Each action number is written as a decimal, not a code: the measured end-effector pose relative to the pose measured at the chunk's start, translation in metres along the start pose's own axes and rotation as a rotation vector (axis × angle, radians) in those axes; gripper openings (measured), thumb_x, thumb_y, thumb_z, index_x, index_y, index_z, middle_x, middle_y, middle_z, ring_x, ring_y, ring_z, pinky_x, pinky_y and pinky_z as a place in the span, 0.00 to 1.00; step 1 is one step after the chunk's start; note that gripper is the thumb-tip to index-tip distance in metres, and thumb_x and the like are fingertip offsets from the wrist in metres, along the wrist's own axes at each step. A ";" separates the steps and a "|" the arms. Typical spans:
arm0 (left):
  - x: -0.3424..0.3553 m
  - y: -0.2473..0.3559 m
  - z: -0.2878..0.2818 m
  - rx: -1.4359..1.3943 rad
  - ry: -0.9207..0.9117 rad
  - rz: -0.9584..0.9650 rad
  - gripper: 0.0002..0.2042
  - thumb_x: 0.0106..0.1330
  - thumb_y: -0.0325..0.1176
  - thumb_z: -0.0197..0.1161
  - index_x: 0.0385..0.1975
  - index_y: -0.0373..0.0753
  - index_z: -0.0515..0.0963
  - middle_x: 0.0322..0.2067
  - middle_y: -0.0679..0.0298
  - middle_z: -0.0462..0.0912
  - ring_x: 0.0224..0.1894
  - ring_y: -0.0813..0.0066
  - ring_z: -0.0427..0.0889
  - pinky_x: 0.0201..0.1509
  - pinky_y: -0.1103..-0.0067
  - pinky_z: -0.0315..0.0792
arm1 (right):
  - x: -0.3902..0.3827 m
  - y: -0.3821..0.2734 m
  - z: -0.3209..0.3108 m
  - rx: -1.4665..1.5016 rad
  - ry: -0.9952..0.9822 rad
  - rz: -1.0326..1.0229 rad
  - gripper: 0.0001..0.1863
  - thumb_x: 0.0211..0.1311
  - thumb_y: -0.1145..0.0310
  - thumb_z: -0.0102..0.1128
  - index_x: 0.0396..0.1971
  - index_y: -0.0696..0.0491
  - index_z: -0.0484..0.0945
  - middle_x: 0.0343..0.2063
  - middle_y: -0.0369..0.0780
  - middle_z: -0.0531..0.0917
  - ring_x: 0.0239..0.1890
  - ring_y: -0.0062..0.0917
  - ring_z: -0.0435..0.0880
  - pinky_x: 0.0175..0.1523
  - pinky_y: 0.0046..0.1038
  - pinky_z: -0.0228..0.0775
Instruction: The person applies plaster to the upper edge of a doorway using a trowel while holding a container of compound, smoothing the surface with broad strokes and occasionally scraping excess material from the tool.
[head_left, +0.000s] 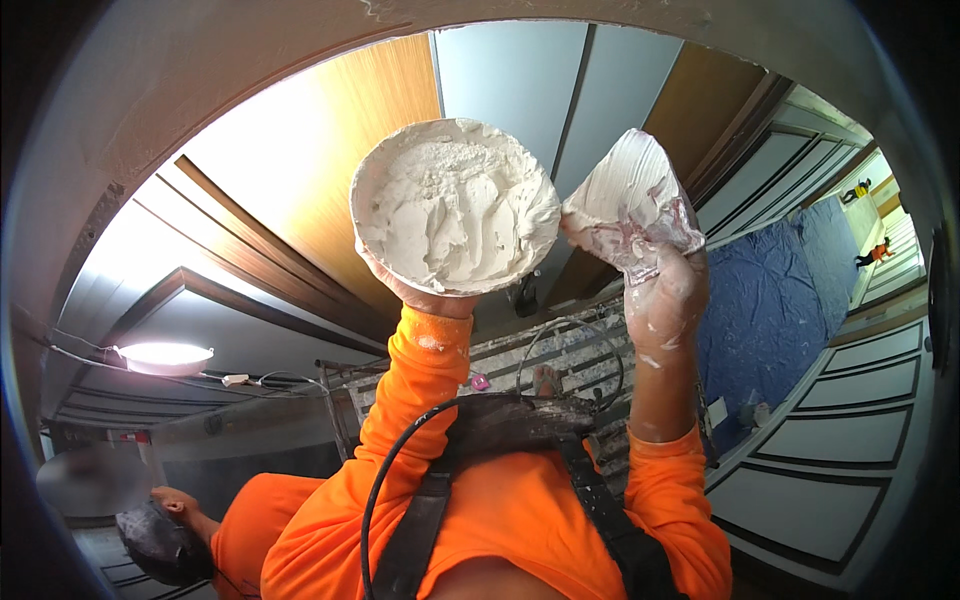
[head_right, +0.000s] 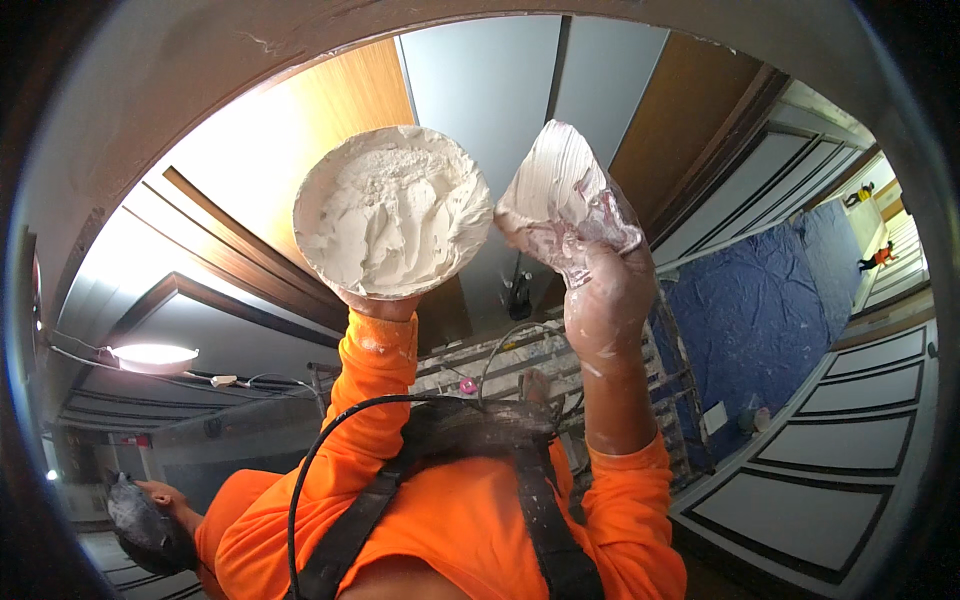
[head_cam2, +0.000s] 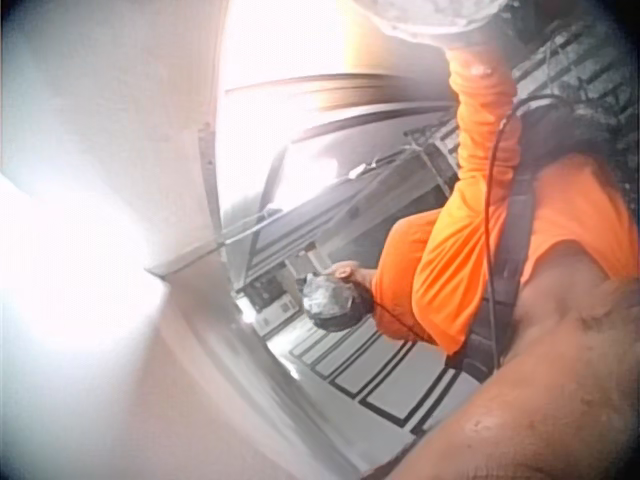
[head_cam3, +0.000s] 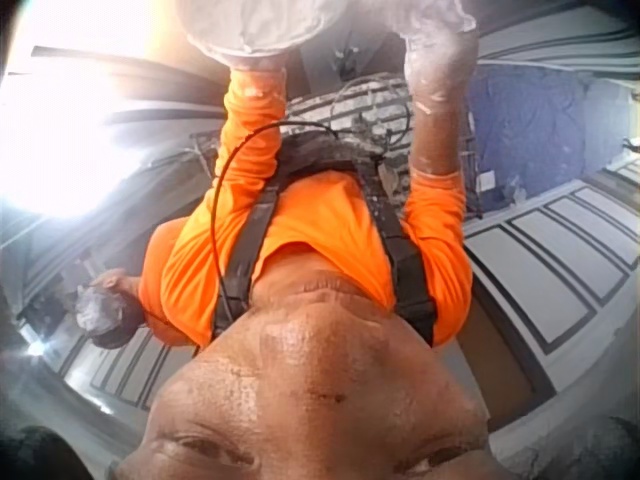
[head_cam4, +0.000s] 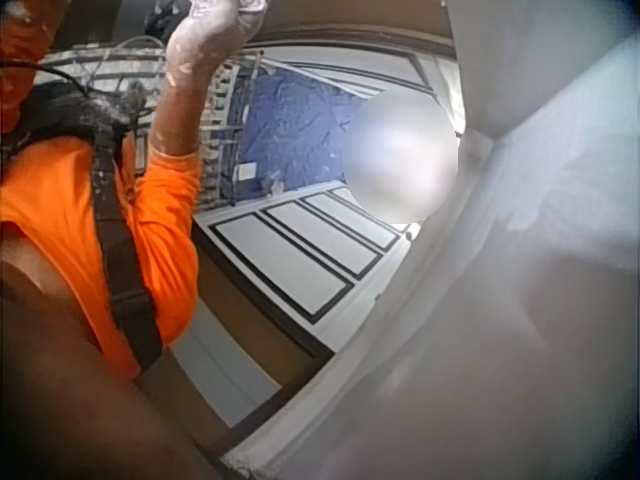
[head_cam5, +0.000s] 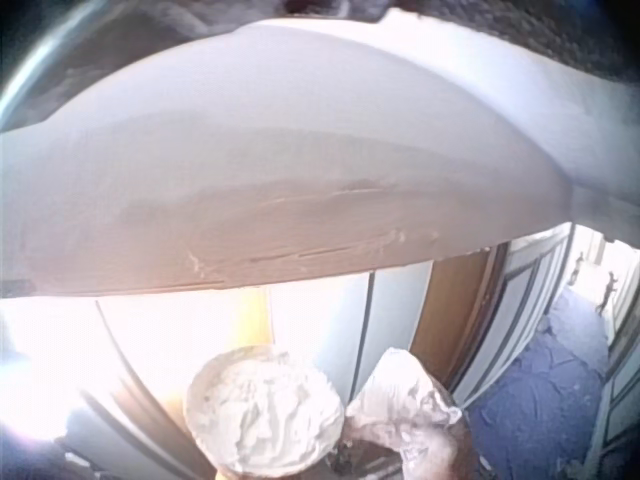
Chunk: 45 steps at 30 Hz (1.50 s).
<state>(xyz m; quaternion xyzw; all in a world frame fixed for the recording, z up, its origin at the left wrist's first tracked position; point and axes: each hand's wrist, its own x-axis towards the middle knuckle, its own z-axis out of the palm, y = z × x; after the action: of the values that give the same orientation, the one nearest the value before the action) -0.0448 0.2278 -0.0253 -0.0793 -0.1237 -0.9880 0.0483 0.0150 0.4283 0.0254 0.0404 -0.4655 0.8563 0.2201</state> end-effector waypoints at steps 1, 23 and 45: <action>-0.002 0.000 0.004 -0.009 0.000 0.006 0.33 0.64 0.61 0.43 0.62 0.45 0.63 0.60 0.57 0.68 0.61 0.54 0.68 0.63 0.56 0.66 | -0.003 0.000 0.004 -0.054 0.020 -0.064 0.28 0.53 0.80 0.44 0.58 0.66 0.64 0.54 0.53 0.74 0.56 0.42 0.75 0.63 0.40 0.66; -0.042 0.024 0.023 -0.381 -0.279 0.007 0.43 0.52 0.63 0.51 0.67 0.45 0.56 0.63 0.53 0.62 0.63 0.48 0.64 0.65 0.52 0.61 | -0.013 -0.068 0.042 -1.470 -0.691 -0.303 0.23 0.48 0.85 0.44 0.45 0.58 0.79 0.43 0.48 0.83 0.45 0.38 0.84 0.53 0.29 0.72; -0.066 0.052 -0.016 -0.370 -0.107 -0.066 0.41 0.57 0.63 0.45 0.66 0.38 0.57 0.62 0.51 0.65 0.62 0.52 0.67 0.65 0.58 0.63 | 0.043 -0.013 0.150 -1.298 -1.241 -0.278 0.19 0.48 0.78 0.47 0.40 0.63 0.80 0.34 0.45 0.84 0.34 0.25 0.82 0.43 0.20 0.72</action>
<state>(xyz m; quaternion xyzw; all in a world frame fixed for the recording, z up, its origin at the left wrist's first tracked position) 0.0238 0.1787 -0.0391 -0.1353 0.0550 -0.9893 -0.0064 -0.0388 0.3266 0.1317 0.4181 -0.8823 0.2161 0.0106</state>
